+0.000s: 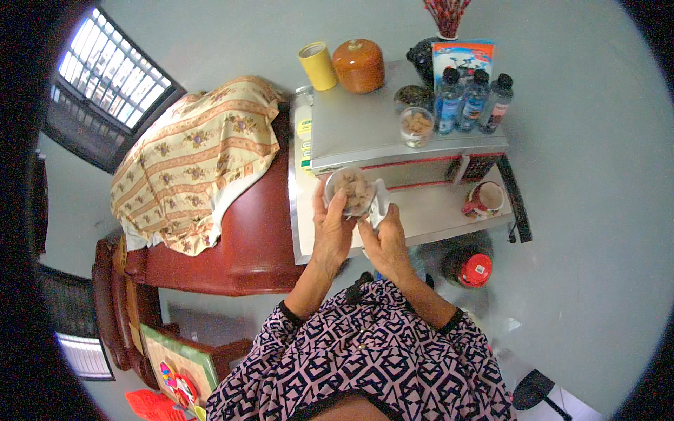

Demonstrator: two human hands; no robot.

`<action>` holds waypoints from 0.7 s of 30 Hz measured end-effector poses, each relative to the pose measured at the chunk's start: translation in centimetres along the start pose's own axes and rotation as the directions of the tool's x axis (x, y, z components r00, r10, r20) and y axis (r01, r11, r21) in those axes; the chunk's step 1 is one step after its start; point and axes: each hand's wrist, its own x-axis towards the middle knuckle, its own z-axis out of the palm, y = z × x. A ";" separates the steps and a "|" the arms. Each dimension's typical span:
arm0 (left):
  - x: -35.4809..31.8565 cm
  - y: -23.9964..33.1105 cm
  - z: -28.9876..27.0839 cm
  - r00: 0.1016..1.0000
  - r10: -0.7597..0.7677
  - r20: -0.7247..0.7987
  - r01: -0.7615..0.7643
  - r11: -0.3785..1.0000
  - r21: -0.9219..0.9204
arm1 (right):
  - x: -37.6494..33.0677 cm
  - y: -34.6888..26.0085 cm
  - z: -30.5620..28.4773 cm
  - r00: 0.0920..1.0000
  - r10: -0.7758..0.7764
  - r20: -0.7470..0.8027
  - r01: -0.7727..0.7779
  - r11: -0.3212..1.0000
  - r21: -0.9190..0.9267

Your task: The person wipes the exterior and interior of several small containers, including a clear plastic jar, an orange lidded pot, and a yellow mug, using a white cloth. The person handles each item individually, rotating them to clean all sides before placing them back on the shelf.

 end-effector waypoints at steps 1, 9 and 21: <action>-0.2 0.5 0.5 1.000 0.012 0.001 -0.012 1.000 0.027 | -0.1 -0.2 -0.5 1.000 0.012 0.011 -0.011 0.999 -0.046; 1.7 0.4 1.5 0.951 0.141 0.276 -0.266 0.828 0.493 | 1.5 -0.7 -2.7 0.996 0.086 -0.020 -0.073 0.930 0.359; 12.4 -3.0 5.9 0.906 0.247 0.343 -0.387 0.812 0.437 | 0.7 0.5 -6.1 0.941 0.338 0.037 -0.326 0.867 0.376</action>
